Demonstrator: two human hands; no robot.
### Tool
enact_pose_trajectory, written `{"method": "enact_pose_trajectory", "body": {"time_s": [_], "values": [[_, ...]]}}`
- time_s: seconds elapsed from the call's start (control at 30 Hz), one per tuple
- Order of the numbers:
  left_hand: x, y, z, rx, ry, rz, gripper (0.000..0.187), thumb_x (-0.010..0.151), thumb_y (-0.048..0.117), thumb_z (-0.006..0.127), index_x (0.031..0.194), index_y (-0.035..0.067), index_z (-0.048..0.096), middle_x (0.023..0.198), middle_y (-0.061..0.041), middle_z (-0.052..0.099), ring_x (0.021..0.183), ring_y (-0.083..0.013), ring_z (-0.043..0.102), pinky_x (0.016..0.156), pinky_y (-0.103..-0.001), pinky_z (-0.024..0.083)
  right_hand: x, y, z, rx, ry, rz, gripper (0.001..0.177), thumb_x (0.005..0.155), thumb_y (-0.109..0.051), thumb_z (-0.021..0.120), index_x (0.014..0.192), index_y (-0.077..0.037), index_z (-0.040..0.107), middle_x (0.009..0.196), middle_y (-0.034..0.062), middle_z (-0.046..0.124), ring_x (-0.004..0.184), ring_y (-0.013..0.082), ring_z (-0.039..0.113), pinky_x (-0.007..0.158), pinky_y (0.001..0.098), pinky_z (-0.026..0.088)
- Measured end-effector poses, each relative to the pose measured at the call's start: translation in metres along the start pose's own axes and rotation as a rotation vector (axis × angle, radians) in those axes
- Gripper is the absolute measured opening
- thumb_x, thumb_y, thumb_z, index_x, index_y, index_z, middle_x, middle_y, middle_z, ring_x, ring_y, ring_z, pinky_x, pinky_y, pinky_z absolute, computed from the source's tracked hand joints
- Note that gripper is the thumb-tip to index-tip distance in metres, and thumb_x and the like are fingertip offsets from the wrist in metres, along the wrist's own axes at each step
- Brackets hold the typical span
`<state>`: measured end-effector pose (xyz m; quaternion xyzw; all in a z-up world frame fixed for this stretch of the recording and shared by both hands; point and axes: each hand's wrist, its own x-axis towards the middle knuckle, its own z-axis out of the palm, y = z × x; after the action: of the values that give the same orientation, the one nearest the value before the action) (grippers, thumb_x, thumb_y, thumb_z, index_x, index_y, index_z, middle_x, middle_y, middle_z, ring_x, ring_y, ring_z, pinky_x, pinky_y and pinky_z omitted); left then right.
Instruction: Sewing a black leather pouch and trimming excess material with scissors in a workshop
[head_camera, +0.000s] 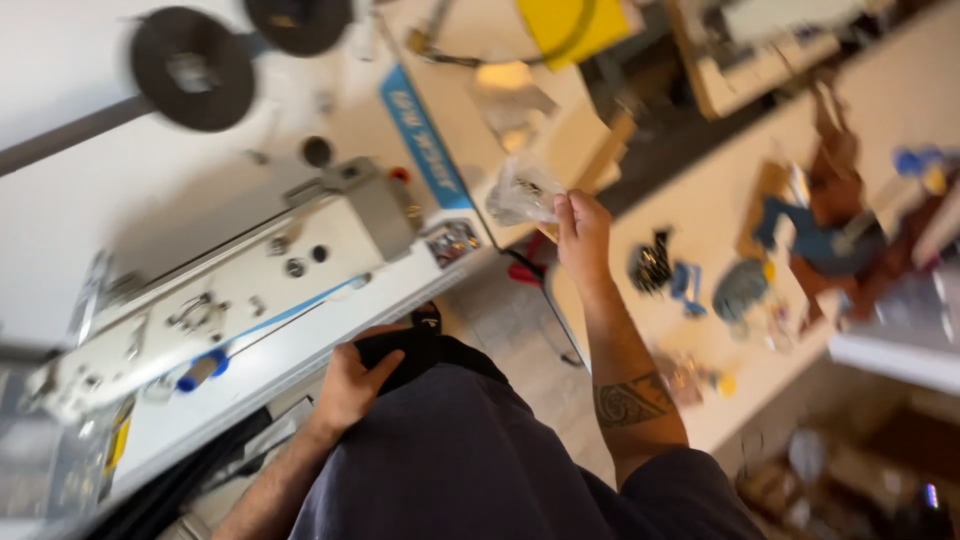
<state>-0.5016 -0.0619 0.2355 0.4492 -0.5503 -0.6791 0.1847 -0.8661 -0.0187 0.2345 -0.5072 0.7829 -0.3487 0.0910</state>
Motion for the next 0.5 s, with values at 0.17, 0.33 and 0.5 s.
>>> {"method": "enact_pose_trajectory", "body": {"time_s": [0.17,0.33,0.5], "values": [[0.028,-0.032,0.031,0.086,-0.216,0.032,0.024,0.088,0.010,0.076,0.111,0.008,0.081,0.085,-0.020,0.079,0.072,-0.0271,0.075,0.067,-0.039,0.057,-0.088,0.060,-0.048,0.168,0.226,0.356,0.035,0.109,-0.016,0.053,0.078,-0.005,0.063,0.063,0.0104,0.060,0.049,0.0192,0.061,0.052,0.0301,0.052],[0.048,-0.064,0.074,0.235,-0.375,0.020,0.020,0.088,0.017,0.081,0.107,0.012,0.083,0.097,-0.016,0.080,0.081,-0.0293,0.077,0.073,-0.037,0.059,-0.153,0.107,-0.081,0.074,0.234,0.510,0.037,0.108,-0.021,0.059,0.075,-0.007,0.063,0.051,0.0062,0.058,0.047,0.0218,0.060,0.054,0.0319,0.051],[0.068,-0.025,0.177,0.459,-0.675,0.273,0.015,0.090,0.007,0.073,0.103,0.010,0.081,0.104,-0.013,0.079,0.085,-0.0351,0.078,0.078,-0.046,0.062,-0.230,0.168,-0.101,-0.072,0.261,0.584,0.030,0.107,-0.022,0.059,0.084,-0.003,0.063,0.066,0.0199,0.057,0.064,0.0408,0.062,0.062,0.0447,0.049]]}}
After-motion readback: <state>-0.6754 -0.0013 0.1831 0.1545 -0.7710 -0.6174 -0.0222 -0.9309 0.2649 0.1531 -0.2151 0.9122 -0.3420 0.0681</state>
